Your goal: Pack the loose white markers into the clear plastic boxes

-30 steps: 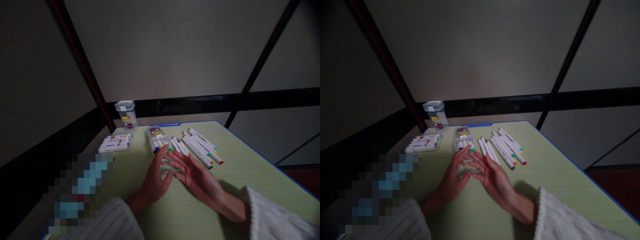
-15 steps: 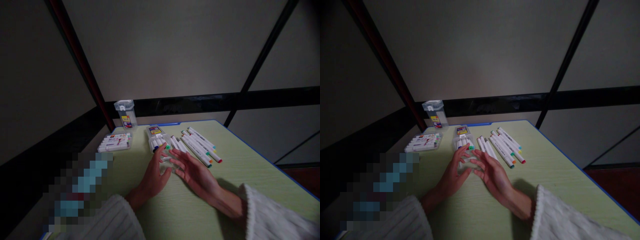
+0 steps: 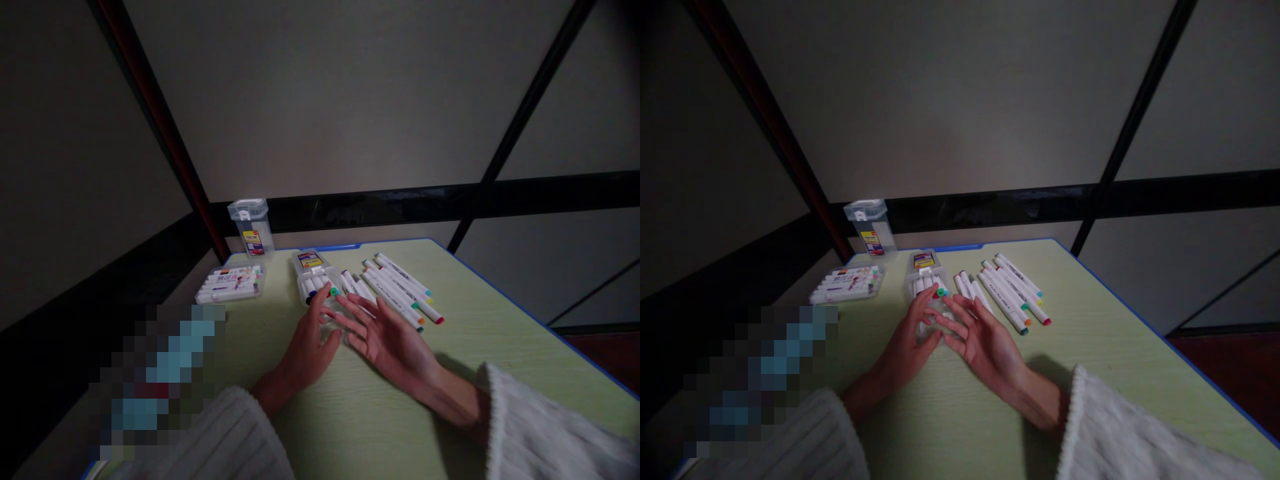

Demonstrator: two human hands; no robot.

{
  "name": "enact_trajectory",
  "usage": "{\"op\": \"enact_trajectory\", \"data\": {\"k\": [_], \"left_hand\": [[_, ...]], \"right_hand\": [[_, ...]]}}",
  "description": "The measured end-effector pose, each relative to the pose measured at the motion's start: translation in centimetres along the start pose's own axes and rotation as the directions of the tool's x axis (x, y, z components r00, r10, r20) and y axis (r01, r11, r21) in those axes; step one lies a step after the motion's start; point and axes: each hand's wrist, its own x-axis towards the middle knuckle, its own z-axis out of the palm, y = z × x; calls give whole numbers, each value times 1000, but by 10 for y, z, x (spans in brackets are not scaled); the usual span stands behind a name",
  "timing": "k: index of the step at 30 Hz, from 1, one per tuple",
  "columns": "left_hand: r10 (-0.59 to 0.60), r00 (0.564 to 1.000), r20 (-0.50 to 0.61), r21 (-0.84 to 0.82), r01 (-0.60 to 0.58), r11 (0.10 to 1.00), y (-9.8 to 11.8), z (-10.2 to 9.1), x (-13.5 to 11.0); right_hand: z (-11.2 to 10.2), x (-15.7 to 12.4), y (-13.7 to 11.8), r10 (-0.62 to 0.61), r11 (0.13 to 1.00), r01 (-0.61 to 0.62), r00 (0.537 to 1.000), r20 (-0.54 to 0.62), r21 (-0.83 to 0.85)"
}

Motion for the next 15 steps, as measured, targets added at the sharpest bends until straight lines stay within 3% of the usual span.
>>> {"op": "enact_trajectory", "data": {"k": [15], "left_hand": [[45,997,-63,-8,-46,999,-2,0,2]], "right_hand": [[3,0,-3,-51,999,50,996,-77,-15]]}}
